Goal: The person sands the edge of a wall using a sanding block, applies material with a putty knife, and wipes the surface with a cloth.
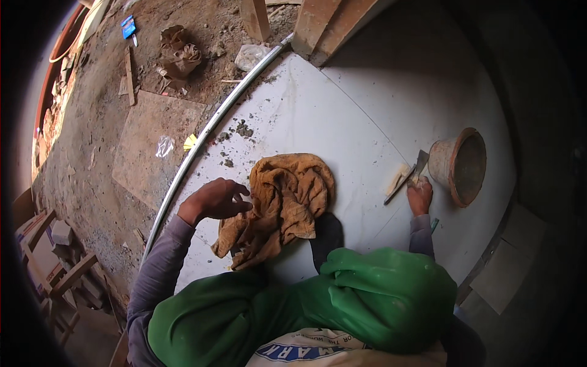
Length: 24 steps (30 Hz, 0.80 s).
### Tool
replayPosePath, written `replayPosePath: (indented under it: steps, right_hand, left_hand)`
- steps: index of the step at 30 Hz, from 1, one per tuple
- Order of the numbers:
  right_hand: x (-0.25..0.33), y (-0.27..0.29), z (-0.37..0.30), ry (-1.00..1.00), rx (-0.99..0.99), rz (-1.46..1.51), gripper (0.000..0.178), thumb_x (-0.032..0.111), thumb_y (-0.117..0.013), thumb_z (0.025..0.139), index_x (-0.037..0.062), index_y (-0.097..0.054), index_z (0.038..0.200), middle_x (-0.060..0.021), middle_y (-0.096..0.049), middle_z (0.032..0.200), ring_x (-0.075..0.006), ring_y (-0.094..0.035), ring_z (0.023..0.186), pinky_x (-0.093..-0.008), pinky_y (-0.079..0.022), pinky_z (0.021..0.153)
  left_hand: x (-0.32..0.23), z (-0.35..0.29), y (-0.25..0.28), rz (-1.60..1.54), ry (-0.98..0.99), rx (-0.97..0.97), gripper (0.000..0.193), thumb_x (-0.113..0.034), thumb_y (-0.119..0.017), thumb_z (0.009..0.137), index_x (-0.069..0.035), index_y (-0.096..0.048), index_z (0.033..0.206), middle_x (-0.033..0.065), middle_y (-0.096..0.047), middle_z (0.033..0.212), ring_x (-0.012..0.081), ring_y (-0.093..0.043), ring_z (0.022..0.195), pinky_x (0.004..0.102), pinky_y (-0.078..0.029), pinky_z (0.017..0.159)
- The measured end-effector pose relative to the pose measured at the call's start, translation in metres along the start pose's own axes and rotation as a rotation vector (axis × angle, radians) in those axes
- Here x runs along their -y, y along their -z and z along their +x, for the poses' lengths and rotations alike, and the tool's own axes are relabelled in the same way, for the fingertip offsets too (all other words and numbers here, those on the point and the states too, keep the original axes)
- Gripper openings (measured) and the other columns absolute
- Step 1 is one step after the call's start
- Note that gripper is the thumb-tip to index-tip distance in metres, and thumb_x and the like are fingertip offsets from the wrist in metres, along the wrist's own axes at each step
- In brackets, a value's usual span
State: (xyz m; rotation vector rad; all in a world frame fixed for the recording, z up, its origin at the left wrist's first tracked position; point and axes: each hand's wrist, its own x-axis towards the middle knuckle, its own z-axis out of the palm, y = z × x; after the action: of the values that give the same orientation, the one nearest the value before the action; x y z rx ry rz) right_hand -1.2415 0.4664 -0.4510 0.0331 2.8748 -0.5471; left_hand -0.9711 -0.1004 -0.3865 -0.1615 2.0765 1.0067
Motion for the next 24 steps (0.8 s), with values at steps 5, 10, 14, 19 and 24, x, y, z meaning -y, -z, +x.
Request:
replayPosePath:
  steps: [5,10,14,19,24]
  right_hand:
    - [0.079,-0.007,-0.023,0.041,0.017,0.234,0.022,0.008,-0.069,0.095,-0.0029,-0.068,0.114,-0.0196,-0.074,0.093,-0.0341,-0.073,0.084,-0.0431,-0.057,0.084]
    - [0.239,0.02,-0.049,0.362,0.119,0.242,0.024,0.014,-0.066,0.102,-0.0037,-0.069,0.118,-0.0166,-0.068,0.082,-0.0213,-0.068,0.073,-0.0394,-0.056,0.074]
    - [0.363,0.058,-0.052,0.726,-0.042,0.133,0.031,0.017,-0.068,0.103,-0.0017,-0.072,0.127,-0.0157,-0.074,0.083,-0.0194,-0.068,0.071,-0.0381,-0.056,0.071]
    - [0.503,0.096,-0.04,0.866,-0.052,-0.259,0.025,0.019,-0.07,0.091,0.0021,-0.082,0.106,-0.0189,-0.077,0.085,-0.0334,-0.075,0.073,-0.0439,-0.059,0.07]
    - [0.544,0.051,0.027,1.105,-0.138,-0.68,0.026,0.018,-0.064,0.081,0.002,-0.079,0.094,-0.0283,-0.073,0.089,-0.0516,-0.07,0.082,-0.0553,-0.059,0.079]
  left_hand:
    - [0.028,-0.024,0.019,-0.334,-0.061,-0.682,0.042,-0.031,-0.069,0.108,0.005,-0.072,0.131,0.0206,-0.08,0.119,0.0284,-0.08,0.104,0.0414,-0.063,0.088]
    - [0.059,-0.016,0.013,-0.436,-0.022,-1.025,0.039,-0.031,-0.066,0.109,0.001,-0.074,0.131,0.0203,-0.081,0.114,0.0293,-0.08,0.104,0.0411,-0.062,0.091]
    - [0.078,-0.019,-0.008,-0.523,0.038,-1.261,0.033,-0.025,-0.066,0.11,0.0,-0.076,0.13,0.0183,-0.081,0.12,0.028,-0.079,0.106,0.0401,-0.061,0.095]
    - [0.099,-0.055,-0.073,-0.974,0.135,-1.405,0.029,-0.025,-0.063,0.114,-0.001,-0.078,0.121,0.0057,-0.075,0.096,0.012,-0.068,0.087,0.0289,-0.056,0.079]
    - [0.079,-0.015,-0.129,-1.135,0.137,-1.213,0.03,-0.03,-0.069,0.111,-0.003,-0.08,0.103,-0.0004,-0.07,0.081,0.006,-0.061,0.072,0.0243,-0.049,0.065]
